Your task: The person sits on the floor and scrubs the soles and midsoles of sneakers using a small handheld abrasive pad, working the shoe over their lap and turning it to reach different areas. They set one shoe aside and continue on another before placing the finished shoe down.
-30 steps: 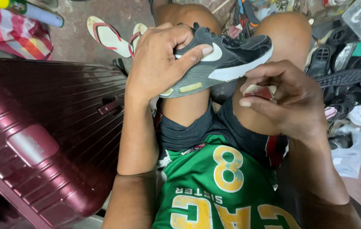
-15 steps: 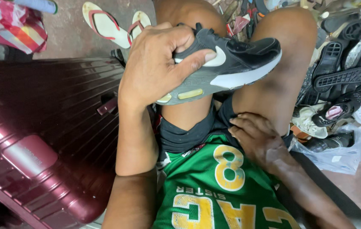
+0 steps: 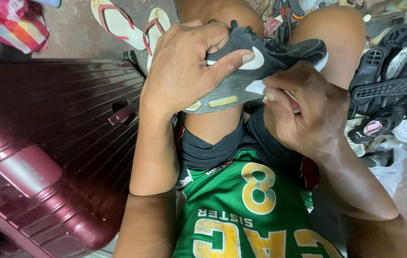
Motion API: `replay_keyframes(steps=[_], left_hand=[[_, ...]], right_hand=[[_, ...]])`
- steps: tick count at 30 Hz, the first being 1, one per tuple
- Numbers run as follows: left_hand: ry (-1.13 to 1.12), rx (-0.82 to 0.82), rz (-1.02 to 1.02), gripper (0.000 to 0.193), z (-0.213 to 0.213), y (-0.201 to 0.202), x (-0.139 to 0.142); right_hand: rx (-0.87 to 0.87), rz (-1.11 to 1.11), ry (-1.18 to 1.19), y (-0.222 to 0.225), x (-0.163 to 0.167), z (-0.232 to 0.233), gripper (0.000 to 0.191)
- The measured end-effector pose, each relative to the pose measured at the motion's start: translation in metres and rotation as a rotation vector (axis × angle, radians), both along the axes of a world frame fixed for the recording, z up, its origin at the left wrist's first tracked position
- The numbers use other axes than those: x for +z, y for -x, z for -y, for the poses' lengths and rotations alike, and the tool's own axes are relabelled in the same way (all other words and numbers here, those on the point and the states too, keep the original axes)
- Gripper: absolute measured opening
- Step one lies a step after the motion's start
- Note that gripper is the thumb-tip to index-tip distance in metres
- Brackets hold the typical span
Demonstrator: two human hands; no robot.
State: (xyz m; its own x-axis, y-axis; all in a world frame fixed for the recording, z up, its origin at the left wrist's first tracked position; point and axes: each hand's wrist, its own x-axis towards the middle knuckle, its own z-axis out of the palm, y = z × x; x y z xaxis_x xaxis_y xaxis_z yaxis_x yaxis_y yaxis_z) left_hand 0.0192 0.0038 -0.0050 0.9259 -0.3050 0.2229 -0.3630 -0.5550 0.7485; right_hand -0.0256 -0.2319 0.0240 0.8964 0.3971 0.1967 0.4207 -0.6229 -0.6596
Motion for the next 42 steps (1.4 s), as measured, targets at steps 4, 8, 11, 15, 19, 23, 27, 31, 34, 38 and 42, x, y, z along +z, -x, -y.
replay_keyframes(steps=[4, 8, 11, 15, 19, 23, 27, 31, 34, 38, 42], left_hand=[[0.038, 0.006, 0.0, 0.046, -0.007, 0.002, -0.007], [0.068, -0.023, -0.011, 0.046, -0.012, -0.002, -0.012], [0.064, -0.017, 0.01, 0.046, -0.011, -0.004, -0.014], [0.063, -0.027, 0.042, 0.044, -0.011, -0.004, -0.015], [0.064, -0.009, -0.033, 0.041, -0.009, -0.004, -0.015], [0.027, -0.02, 0.042, 0.041, -0.006, -0.004, -0.014], [0.048, 0.005, 0.096, 0.036, -0.003, 0.0, -0.013], [0.028, 0.02, 0.067, 0.036, -0.003, 0.001, -0.013], [0.02, 0.007, 0.063, 0.037, -0.003, 0.002, -0.014], [0.052, 0.053, 0.055, 0.042, -0.001, 0.003, -0.015], [0.049, 0.036, 0.035, 0.044, -0.001, 0.002, -0.015]], right_hand=[[0.139, 0.325, 0.274, -0.013, -0.004, -0.023, 0.028], [0.209, 0.316, 0.312, -0.006, 0.001, -0.029, 0.041], [0.25, 0.311, 0.333, -0.004, 0.005, -0.024, 0.046], [0.145, 0.097, 0.151, -0.008, 0.013, -0.015, 0.028], [0.16, 0.052, 0.151, -0.014, 0.017, -0.009, 0.018], [0.145, 0.149, 0.207, -0.011, 0.011, -0.011, 0.016], [0.116, 0.184, 0.131, -0.008, 0.001, -0.021, 0.013], [0.136, 0.194, 0.117, -0.008, 0.001, -0.021, 0.01], [0.139, 0.188, 0.172, -0.006, 0.005, -0.015, 0.011], [0.104, 0.214, 0.097, -0.004, -0.003, -0.021, 0.012], [0.093, 0.243, 0.161, -0.003, -0.002, -0.026, 0.013]])
